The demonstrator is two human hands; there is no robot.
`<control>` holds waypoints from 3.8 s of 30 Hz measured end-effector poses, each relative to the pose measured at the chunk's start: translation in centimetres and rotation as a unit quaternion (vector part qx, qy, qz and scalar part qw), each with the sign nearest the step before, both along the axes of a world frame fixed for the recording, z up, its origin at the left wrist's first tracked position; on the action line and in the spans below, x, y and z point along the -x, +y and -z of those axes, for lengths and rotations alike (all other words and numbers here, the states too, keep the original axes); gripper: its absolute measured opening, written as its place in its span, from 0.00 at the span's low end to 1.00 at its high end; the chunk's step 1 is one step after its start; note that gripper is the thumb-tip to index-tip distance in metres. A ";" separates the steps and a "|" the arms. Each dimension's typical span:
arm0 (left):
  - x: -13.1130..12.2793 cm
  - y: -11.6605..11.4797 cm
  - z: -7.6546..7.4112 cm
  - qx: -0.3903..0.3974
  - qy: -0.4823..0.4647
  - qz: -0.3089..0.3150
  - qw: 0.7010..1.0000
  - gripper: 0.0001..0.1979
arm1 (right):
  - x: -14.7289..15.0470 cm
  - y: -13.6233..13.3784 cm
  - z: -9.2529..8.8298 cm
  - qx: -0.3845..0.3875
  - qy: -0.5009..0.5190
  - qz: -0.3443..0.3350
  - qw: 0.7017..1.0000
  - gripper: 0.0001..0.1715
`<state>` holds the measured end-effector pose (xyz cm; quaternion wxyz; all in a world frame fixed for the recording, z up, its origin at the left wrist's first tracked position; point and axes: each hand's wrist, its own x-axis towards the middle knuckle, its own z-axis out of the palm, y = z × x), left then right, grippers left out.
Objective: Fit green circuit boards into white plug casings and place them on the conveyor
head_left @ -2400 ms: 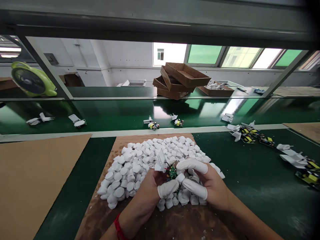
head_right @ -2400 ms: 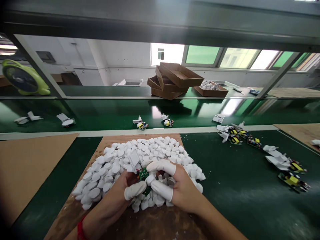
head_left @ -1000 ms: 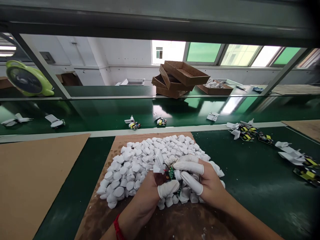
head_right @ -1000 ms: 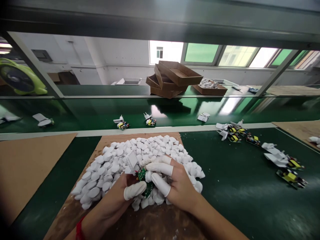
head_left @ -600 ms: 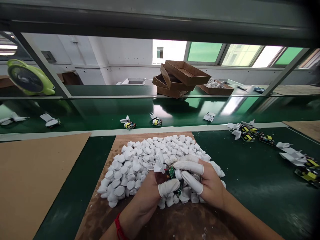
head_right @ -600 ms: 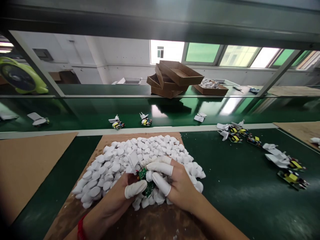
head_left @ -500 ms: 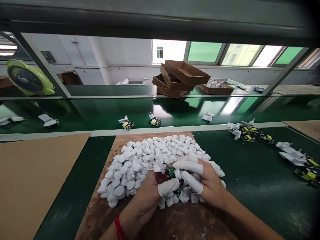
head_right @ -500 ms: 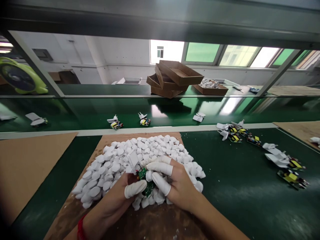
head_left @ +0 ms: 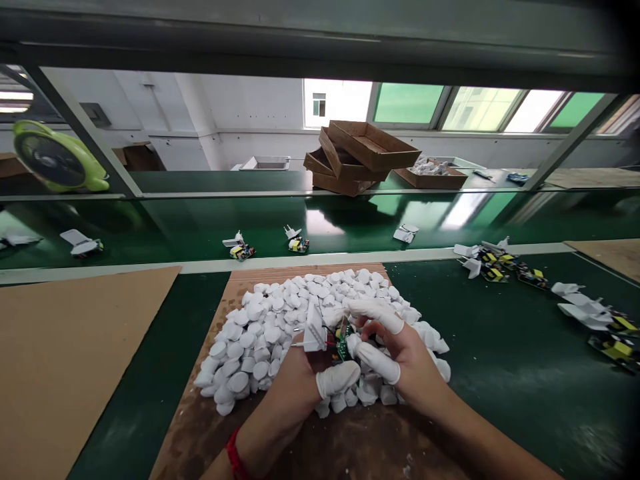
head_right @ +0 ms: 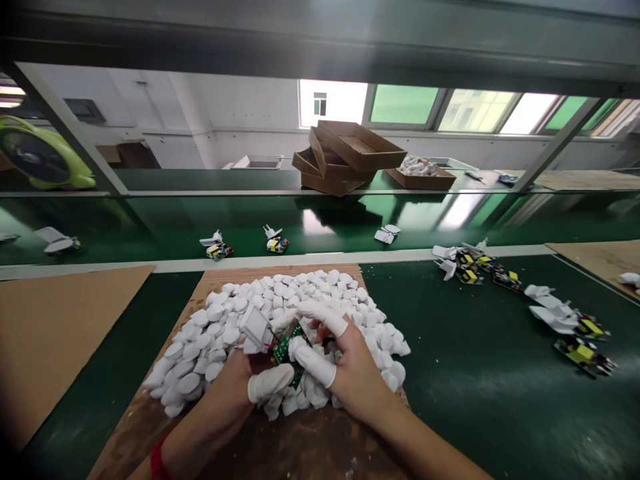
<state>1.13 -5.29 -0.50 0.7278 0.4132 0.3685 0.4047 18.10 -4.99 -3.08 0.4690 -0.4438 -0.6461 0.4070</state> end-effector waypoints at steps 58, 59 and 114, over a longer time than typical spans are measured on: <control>0.5 -0.4 -1.5 -0.117 0.064 0.109 0.985 0.33 | -0.1 0.0 -1.8 0.189 0.201 -0.264 0.924 0.24; 0.5 -0.4 -1.3 -0.106 0.065 0.113 0.986 0.34 | -0.1 0.0 -1.8 0.192 0.209 -0.266 0.921 0.23; 0.7 -0.3 -1.0 -0.086 0.062 0.117 0.987 0.19 | 0.2 0.3 -1.3 0.176 0.173 -0.245 0.938 0.23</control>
